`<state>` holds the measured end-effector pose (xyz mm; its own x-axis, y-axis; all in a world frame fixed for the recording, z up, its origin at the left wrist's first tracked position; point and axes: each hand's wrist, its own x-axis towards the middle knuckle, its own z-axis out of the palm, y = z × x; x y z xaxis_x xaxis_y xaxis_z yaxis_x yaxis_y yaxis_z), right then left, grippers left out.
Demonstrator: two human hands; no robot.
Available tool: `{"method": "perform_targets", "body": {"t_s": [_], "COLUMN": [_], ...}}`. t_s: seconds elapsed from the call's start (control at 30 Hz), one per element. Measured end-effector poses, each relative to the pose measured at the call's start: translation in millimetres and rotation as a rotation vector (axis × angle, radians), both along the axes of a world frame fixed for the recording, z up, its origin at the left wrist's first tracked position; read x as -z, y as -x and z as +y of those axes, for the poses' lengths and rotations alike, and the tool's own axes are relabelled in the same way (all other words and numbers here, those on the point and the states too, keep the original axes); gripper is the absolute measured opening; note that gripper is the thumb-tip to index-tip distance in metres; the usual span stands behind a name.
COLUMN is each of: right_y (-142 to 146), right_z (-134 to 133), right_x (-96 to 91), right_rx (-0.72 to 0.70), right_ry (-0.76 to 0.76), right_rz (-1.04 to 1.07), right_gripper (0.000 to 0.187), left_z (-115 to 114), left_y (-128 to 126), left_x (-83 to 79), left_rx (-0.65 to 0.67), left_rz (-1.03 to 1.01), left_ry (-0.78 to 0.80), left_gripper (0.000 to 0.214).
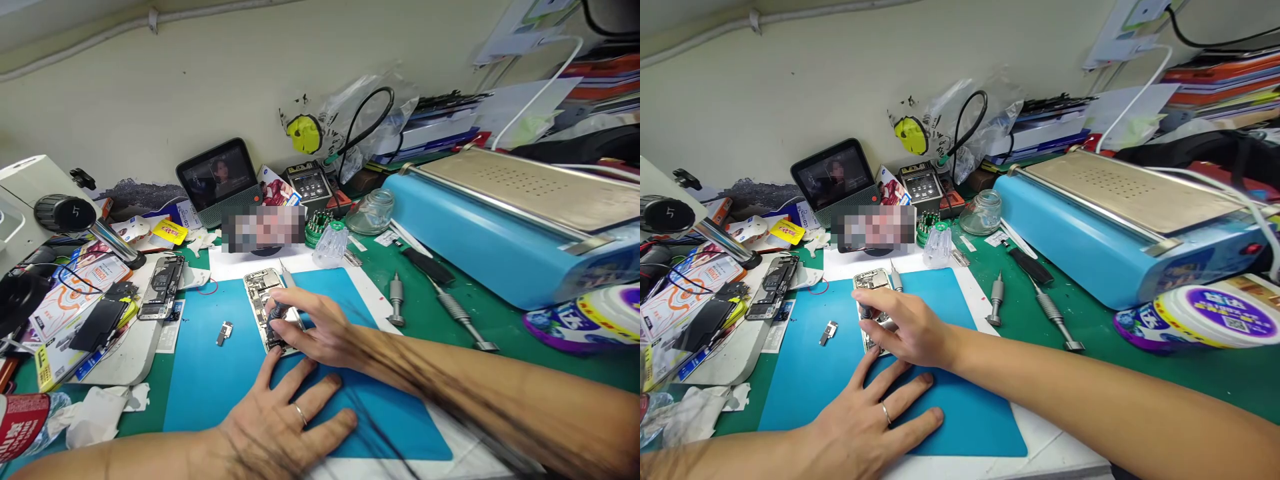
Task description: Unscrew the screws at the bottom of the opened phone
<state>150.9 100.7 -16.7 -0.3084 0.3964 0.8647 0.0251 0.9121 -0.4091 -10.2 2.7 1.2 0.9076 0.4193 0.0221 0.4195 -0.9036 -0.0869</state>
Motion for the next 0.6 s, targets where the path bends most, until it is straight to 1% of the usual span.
{"method": "perform_targets", "body": {"t_s": [0.17, 0.23, 0.33, 0.43, 0.6], "right_y": [-1, 0, 1, 2, 4], "right_z": [1, 2, 4, 6, 8], "right_x": [0.5, 0.4, -1.0, -3.2, -4.2], "right_rx": [0.003, 0.005, 0.006, 0.016, 0.036], "right_ry": [0.022, 0.022, 0.013, -0.003, -0.017], "right_rz": [-0.011, -0.018, -0.034, -0.052, -0.077], "right_gripper": [0.05, 0.05, 0.05, 0.051, 0.049], "left_z": [-4, -2, 4, 9, 13], "left_y": [-4, -3, -2, -2, -4], "left_x": [7.2, 6.9, 5.7, 8.6, 14.6], "left_rx": [-0.075, -0.058, 0.02, 0.036, 0.031], "left_rz": [-0.043, -0.043, -0.039, -0.095, -0.142], "left_ry": [-0.021, -0.046, -0.139, -0.278, -0.4], "left_gripper": [0.057, 0.056, 0.053, 0.046, 0.04]}}
